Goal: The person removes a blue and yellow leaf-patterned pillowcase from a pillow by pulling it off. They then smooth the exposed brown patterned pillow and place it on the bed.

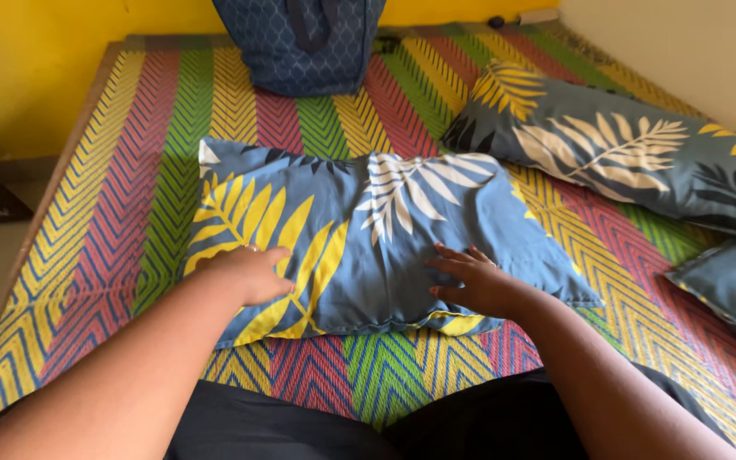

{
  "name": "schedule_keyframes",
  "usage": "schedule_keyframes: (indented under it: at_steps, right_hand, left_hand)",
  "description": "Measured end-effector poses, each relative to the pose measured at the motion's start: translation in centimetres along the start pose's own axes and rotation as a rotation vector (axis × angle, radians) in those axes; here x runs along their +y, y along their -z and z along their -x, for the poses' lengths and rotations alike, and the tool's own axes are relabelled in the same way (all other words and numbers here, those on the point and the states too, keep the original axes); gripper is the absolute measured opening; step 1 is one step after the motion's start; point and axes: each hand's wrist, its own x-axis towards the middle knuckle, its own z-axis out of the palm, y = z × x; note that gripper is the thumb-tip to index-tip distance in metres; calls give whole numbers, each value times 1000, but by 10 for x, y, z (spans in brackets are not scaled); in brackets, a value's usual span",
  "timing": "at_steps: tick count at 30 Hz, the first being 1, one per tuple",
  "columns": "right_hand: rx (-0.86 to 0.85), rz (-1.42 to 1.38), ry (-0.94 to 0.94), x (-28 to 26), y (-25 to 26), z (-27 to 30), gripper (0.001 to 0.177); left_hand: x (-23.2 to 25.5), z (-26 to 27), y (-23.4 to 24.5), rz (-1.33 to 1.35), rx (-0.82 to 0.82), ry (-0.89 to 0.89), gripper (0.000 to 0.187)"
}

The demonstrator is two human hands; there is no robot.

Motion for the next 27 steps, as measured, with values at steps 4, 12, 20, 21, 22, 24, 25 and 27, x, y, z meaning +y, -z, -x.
schedule_keyframes:
  at_steps: [4, 12, 20, 21, 22, 24, 25, 27]
  right_hand:
    - [208, -168, 121, 21, 4, 19, 58]
    - [291, -290, -89, 39, 17, 36, 55]
    - [-195, 207, -259, 22, 10, 21, 140]
    - [-213, 251, -278, 13, 8, 19, 146]
    - [-229, 295, -298, 4, 7, 18, 152]
    - [-231, 348, -331, -11, 7, 12, 159]
    - [-217, 358, -345, -16, 7, 9, 159]
    - [-190, 357, -357, -22, 8, 6, 159]
  left_hand:
    - [8, 43, 14, -9, 9, 20, 77]
    - [47, 51, 9, -74, 119, -141, 79]
    - [73, 12, -22, -38, 166, -289, 97]
    - [77, 10, -22, -33, 139, -297, 102]
    - [82, 9, -21, -62, 112, -296, 108]
    - [87, 10, -17, -122, 64, -295, 119]
    - [87, 10, -14, -152, 56, -288, 122]
    - [89, 7, -13, -212, 33, -283, 129]
